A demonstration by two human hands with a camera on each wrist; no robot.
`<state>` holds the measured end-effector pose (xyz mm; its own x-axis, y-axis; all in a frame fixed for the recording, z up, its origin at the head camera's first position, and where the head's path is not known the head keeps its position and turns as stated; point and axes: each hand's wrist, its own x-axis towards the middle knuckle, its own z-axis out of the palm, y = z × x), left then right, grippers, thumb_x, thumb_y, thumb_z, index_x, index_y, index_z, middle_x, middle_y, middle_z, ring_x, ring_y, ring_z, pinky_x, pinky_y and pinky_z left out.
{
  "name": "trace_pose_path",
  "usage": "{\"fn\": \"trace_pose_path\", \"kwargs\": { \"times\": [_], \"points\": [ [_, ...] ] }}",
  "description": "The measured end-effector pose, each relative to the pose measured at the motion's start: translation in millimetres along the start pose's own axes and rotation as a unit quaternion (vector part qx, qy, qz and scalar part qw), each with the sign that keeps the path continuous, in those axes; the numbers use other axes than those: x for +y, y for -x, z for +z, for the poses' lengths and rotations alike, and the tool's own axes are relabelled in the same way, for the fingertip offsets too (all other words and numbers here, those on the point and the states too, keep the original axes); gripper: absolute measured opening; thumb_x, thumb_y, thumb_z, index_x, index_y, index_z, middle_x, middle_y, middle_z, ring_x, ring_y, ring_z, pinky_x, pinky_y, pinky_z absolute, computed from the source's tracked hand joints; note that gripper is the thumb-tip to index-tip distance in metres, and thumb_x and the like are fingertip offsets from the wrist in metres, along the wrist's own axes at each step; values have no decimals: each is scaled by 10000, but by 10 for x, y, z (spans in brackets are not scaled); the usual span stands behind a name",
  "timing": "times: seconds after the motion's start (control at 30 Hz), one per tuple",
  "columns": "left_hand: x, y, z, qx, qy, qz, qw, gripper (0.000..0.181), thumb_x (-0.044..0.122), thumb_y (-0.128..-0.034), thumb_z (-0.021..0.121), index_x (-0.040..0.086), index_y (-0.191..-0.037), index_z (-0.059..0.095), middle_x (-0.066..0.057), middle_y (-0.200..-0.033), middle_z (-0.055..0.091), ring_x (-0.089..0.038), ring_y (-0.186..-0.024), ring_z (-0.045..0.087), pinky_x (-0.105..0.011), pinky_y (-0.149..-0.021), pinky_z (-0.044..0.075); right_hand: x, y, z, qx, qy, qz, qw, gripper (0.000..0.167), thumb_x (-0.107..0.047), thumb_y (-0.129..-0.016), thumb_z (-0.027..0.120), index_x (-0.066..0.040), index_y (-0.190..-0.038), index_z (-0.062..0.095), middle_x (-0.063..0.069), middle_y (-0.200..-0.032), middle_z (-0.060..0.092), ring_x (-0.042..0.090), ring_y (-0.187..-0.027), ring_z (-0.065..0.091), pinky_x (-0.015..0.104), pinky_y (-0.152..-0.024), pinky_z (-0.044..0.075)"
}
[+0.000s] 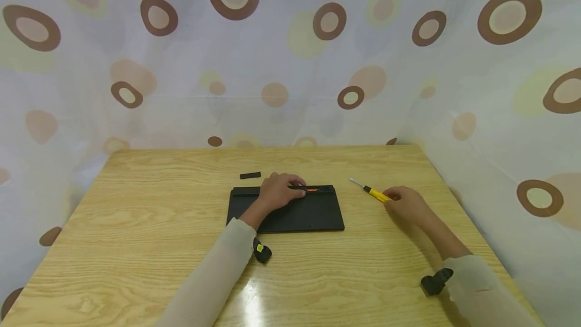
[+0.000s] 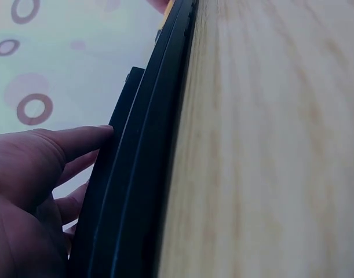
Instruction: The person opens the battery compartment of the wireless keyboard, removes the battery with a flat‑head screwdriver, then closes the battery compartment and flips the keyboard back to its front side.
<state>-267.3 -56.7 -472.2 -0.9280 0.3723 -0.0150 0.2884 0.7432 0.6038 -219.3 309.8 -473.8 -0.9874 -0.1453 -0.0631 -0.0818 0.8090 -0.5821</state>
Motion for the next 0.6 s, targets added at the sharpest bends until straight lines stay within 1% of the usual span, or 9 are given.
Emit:
{"fn": "trace_pose_path", "kwargs": {
  "times": [0.13,0.2,0.27,0.37,0.43,0.5,0.6],
  "points": [
    [6,-5,-6,6,-56,14,10000,267,397,-958,692,316,-1211,718,48,-1199,685,-278,-1144,522,-532,-1039,351,15,32,-30,136,-156,29,9998,367,-132,-973,630,62,-1284,634,290,-1271,617,432,-1124,593,558,-932,497],
    [6,1,-24,3,-55,15,10000,269,398,-958,690,315,-1212,717,44,-1205,684,-281,-1151,521,-533,-1043,350,21,52,-51,245,-291,39,9993,381,-161,-998,612,50,-1314,618,293,-1319,596,445,-1162,578,553,-939,500],
    [16,11,-19,-11,-19,17,10000,271,392,-958,691,310,-1216,717,35,-1210,682,-291,-1160,517,-536,-1047,345,40,92,-76,402,-375,12,9985,397,-193,-1024,588,44,-1343,595,297,-1343,574,442,-1162,576,508,-908,520],
    [20,17,-15,-2,-14,10,10000,271,391,-959,690,310,-1216,717,35,-1210,681,-291,-1168,512,-536,-1050,340,37,132,-117,740,-549,-122,9957,423,-232,-1050,558,42,-1372,563,290,-1330,566,395,-1069,636,376,-797,552],
    [21,20,-16,-4,-2,3,10000,271,386,-959,692,309,-1217,717,34,-1211,681,-290,-1168,512,-534,-1048,340,15,138,-138,1043,-675,-234,9920,432,-243,-1052,559,41,-1378,554,276,-1305,576,319,-992,680,294,-736,560],
    [24,24,-22,-13,0,8,10000,274,385,-960,690,307,-1222,716,33,-1217,680,-289,-1172,511,-532,-1047,341,-21,131,-151,1334,-827,-337,9870,436,-250,-1047,570,33,-1378,553,251,-1257,606,187,-901,706,219,-691,557],
    [27,30,-33,-32,-13,8,10000,277,384,-964,685,306,-1228,713,32,-1224,679,-289,-1176,509,-527,-1047,341,-84,101,-157,1706,-983,-477,9793,435,-261,-1039,589,8,-1379,559,209,-1202,635,-31,-856,647,118,-718,528]
  ]
}}
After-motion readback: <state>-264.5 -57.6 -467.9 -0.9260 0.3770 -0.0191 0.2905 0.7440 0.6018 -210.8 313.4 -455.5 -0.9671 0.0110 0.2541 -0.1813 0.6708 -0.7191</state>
